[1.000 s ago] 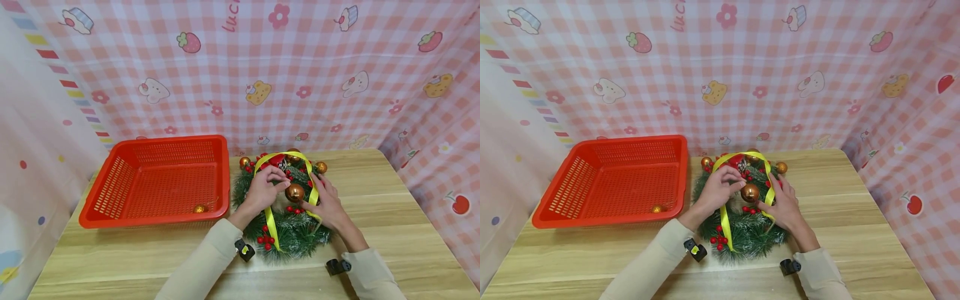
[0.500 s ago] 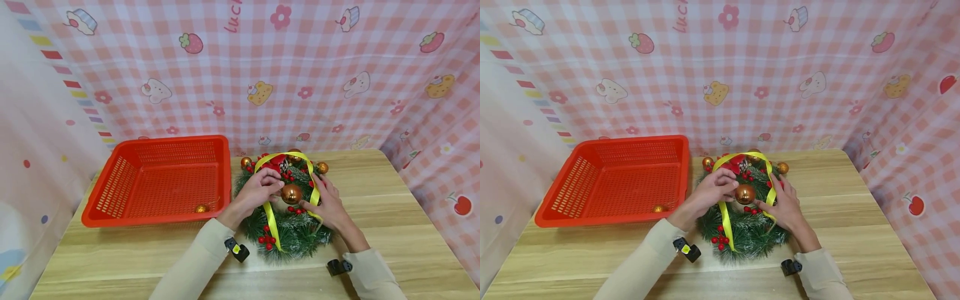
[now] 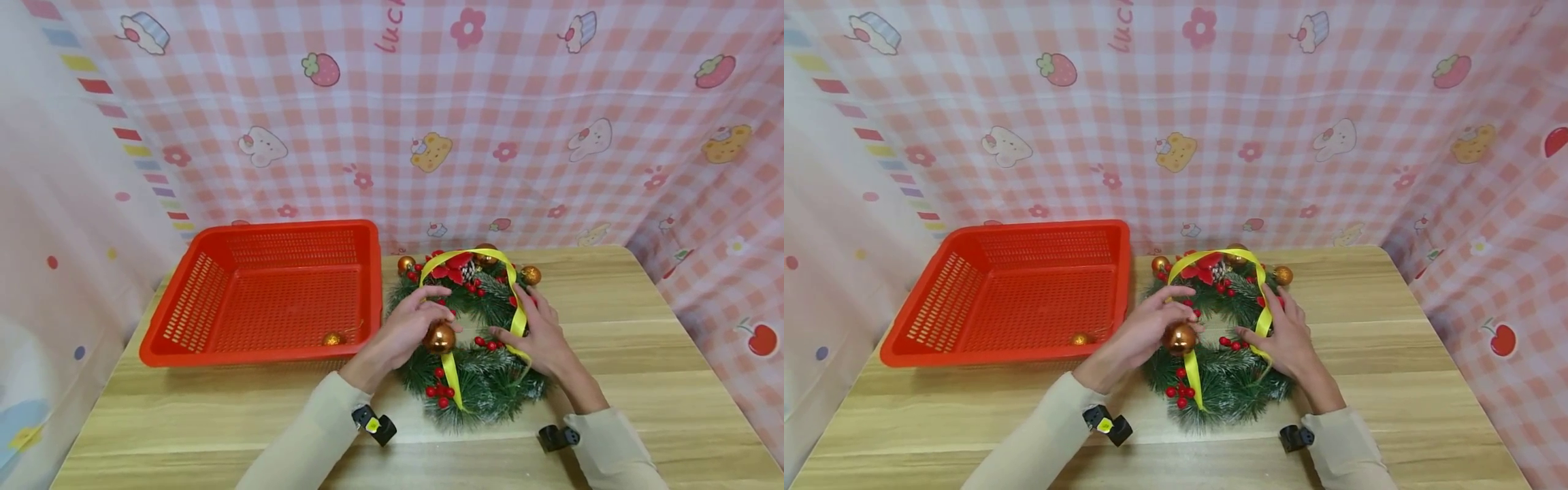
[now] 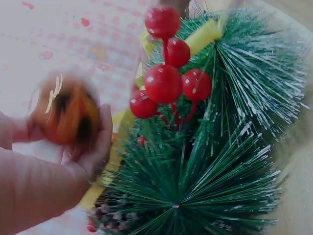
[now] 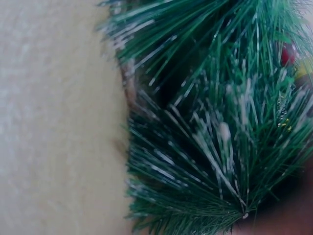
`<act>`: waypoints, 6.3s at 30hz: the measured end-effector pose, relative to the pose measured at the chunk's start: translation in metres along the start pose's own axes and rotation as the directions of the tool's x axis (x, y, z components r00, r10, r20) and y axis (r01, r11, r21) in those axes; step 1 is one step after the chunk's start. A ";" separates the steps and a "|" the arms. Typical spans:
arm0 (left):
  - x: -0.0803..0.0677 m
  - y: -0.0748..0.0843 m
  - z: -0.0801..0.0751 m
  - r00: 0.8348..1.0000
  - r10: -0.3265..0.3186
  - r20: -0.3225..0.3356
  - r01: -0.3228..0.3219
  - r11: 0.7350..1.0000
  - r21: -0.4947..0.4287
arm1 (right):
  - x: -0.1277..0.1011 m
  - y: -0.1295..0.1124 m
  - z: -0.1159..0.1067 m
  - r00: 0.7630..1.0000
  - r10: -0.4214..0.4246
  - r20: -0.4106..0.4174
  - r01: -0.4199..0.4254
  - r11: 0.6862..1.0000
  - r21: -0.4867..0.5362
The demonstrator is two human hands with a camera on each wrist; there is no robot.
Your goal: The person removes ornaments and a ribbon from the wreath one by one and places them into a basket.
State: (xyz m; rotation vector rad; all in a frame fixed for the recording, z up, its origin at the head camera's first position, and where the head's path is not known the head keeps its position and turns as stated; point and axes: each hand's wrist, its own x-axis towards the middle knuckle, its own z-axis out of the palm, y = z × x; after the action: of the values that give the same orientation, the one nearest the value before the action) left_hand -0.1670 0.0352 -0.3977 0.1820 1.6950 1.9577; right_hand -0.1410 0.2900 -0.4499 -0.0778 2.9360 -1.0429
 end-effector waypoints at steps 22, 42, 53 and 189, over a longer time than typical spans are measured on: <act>-0.033 0.021 -0.005 0.997 0.048 -0.058 0.007 0.703 0.711 | 0.000 0.000 0.001 1.000 -0.005 0.003 0.005 1.000 -0.002; -0.015 0.018 0.012 0.939 0.280 -0.200 -0.026 0.637 0.770 | 0.000 0.000 0.001 1.000 -0.004 -0.018 0.004 1.000 0.005; -0.004 0.019 0.016 0.953 0.256 -0.161 -0.085 0.739 0.668 | 0.000 0.000 0.000 1.000 0.004 -0.013 -0.004 1.000 0.001; -0.048 0.005 -0.078 0.931 0.294 -0.218 0.063 0.459 0.886 | 0.006 0.000 -0.001 0.997 -0.032 0.064 0.031 0.999 0.010</act>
State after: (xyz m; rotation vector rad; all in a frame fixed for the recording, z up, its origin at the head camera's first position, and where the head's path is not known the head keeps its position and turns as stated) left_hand -0.1620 -0.0562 -0.3969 0.3487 2.9021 0.9650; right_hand -0.1474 0.2901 -0.4489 -0.1547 2.8818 -1.0370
